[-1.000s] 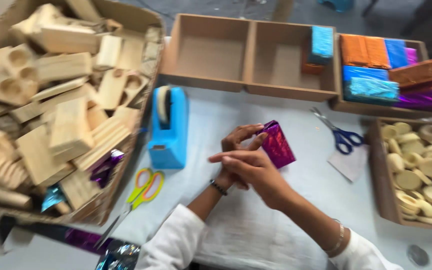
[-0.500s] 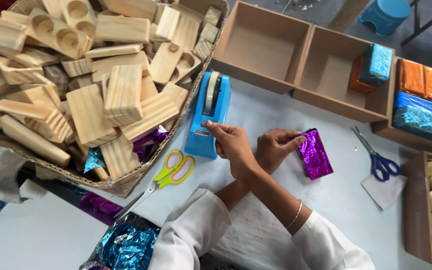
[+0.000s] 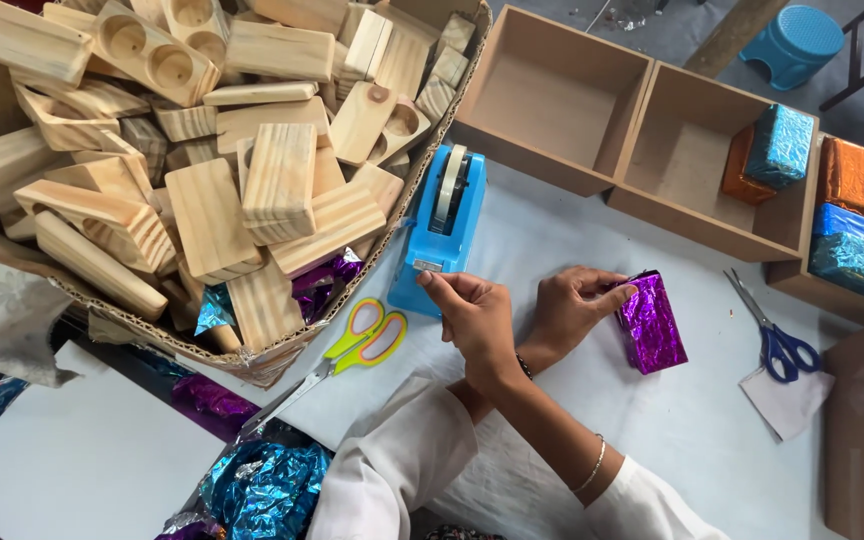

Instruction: The person wraps rectangular items in purple foil, secures them with tape from a dispenser, and wipes small wooden blocks and circular components using a white cloth.

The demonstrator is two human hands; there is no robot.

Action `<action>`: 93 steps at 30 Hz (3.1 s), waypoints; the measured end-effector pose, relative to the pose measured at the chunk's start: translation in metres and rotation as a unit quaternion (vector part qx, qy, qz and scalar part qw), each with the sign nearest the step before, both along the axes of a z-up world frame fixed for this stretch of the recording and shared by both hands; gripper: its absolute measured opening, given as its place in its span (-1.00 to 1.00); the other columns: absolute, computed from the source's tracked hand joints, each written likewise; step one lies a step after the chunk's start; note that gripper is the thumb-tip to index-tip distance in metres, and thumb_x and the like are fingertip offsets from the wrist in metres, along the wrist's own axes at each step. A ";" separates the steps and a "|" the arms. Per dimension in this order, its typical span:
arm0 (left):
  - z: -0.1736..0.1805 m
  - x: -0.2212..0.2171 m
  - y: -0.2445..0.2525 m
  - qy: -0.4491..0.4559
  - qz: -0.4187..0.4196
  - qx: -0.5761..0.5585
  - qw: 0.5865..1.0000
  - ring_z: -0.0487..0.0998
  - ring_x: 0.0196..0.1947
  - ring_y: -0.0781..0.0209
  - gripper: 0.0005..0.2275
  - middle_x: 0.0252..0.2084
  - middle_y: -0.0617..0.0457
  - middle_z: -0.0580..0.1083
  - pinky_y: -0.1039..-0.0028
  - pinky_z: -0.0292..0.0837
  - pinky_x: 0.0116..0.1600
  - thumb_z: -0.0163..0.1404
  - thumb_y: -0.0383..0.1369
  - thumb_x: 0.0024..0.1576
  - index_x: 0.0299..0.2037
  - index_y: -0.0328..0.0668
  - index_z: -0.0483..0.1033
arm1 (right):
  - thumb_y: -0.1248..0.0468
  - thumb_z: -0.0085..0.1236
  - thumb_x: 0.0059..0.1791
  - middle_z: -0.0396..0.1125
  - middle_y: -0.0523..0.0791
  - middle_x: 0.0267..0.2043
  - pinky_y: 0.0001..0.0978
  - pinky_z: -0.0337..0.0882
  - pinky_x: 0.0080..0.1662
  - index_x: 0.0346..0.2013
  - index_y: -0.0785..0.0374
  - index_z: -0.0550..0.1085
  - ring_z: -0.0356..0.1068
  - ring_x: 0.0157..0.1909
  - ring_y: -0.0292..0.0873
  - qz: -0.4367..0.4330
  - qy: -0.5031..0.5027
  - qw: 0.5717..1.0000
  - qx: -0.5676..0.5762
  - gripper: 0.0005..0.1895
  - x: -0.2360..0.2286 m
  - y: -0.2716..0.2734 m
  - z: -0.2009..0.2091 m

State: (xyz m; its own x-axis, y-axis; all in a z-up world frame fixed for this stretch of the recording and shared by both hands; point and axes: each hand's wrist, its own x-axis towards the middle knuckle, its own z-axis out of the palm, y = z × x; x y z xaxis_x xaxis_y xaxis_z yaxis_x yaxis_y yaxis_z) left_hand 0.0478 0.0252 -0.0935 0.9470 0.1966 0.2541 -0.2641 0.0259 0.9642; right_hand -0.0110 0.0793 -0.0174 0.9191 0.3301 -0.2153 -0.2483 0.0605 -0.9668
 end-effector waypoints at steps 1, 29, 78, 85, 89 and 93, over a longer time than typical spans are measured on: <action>0.000 -0.001 0.000 0.000 0.000 0.000 1.000 0.67 -0.21 0.27 -0.74 -0.17 -0.04 0.62 0.51 0.61 -0.08 0.23 -0.24 0.13 -0.07 -0.23 0.66 | 0.16 0.29 -0.01 0.29 -0.28 -0.61 -0.57 0.09 -0.57 -0.30 0.37 0.65 0.11 -0.66 -0.45 0.000 0.000 1.000 0.000 -0.73 -0.001 0.000 -0.002; 0.058 -0.039 -0.011 -0.357 -0.067 0.349 0.864 0.53 0.08 0.18 -0.74 0.01 0.06 0.53 0.32 0.42 0.19 0.27 -0.30 0.11 -0.06 -0.19 0.60 | 0.42 0.29 -0.09 0.50 -0.08 -0.15 -0.43 0.46 -0.13 -0.29 0.33 0.62 0.44 -0.12 -0.23 0.047 -0.355 0.924 -0.135 -0.91 -0.002 -0.291 0.050; 0.070 -0.048 -0.016 -0.346 -0.040 0.454 0.820 0.46 -0.11 0.20 -0.61 -0.04 0.08 0.42 0.33 0.42 0.02 0.27 -0.31 0.10 0.13 -0.14 0.55 | 0.01 0.50 -0.35 0.39 -0.21 -0.71 -0.45 0.32 -0.49 0.32 0.04 0.33 0.30 -0.68 -0.32 -0.101 -0.255 0.863 -0.424 -0.02 -0.015 -0.303 0.022; 0.067 -0.049 -0.020 -0.337 -0.056 0.430 0.836 0.44 -0.09 0.22 -0.61 -0.01 0.10 0.43 0.37 0.39 0.03 0.26 -0.32 0.09 0.15 -0.10 0.56 | 0.06 0.42 -0.10 0.31 -0.26 -0.60 -0.42 0.24 -0.48 0.21 0.05 0.46 0.25 -0.60 -0.32 -0.134 -0.532 0.708 -0.444 -0.39 -0.020 -0.303 -0.004; 0.068 -0.049 -0.020 -0.335 -0.058 0.428 0.837 0.43 -0.08 0.21 -0.60 0.00 0.11 0.43 0.37 0.39 0.06 0.27 -0.32 0.11 0.16 -0.11 0.55 | 0.13 0.43 -0.10 0.19 -0.24 -0.71 -0.37 0.17 -0.55 -0.01 0.02 0.60 0.14 -0.69 -0.29 -0.132 -0.582 0.641 -0.483 -0.63 -0.019 -0.303 -0.008; 0.070 -0.050 -0.019 -0.332 -0.062 0.427 0.839 0.44 -0.08 0.21 -0.60 0.00 0.13 0.43 0.37 0.38 0.05 0.27 -0.32 0.11 0.17 -0.08 0.55 | 0.16 0.42 -0.01 0.24 -0.26 -0.60 -0.42 0.19 -0.49 0.00 0.11 0.56 0.18 -0.61 -0.34 -0.168 -0.616 0.647 -0.416 -0.68 -0.018 -0.308 -0.017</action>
